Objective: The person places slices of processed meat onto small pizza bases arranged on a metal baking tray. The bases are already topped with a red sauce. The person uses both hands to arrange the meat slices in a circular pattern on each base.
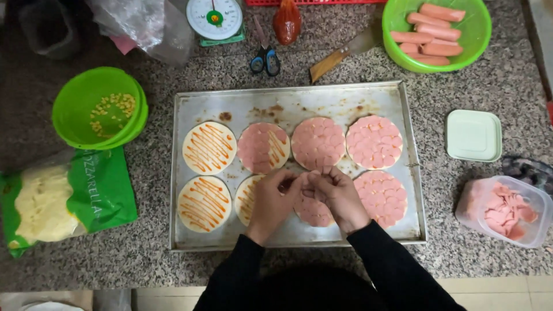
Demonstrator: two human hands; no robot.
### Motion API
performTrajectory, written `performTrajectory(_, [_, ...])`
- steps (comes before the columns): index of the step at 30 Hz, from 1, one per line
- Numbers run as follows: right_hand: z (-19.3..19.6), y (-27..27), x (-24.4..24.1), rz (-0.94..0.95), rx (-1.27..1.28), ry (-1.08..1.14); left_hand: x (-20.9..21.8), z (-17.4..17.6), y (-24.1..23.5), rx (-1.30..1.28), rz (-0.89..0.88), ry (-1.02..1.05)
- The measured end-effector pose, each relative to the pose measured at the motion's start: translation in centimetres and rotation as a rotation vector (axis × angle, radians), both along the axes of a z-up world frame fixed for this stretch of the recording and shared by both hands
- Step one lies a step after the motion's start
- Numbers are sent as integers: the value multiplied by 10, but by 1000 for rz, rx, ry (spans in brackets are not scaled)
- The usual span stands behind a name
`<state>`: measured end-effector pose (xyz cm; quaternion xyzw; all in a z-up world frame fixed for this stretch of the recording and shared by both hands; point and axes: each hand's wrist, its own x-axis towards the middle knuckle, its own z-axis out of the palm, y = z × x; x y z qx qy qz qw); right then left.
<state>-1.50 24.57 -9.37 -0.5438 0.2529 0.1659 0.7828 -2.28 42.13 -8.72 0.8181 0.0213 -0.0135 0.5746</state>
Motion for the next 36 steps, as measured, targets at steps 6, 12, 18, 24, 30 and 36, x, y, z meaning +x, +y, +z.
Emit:
performTrajectory(6, [-11,-11,26,15,-32,73,44,-2,31,334,82,242])
performTrajectory(12, [-13,-14,43,35,-64,93,85,-107,31,489,92,-282])
performTrajectory(18, [-17,-19,46,59,-103,112,97,-133,19,636,-35,-270])
performTrajectory(24, [-12,-14,42,62,-93,121,93,-99,17,757,0,-229])
performTrajectory(30, [-21,-11,38,83,-84,124,93,-122,16,824,30,-300])
performTrajectory(36, [-11,-7,40,47,-52,183,88,-102,14,709,130,-406])
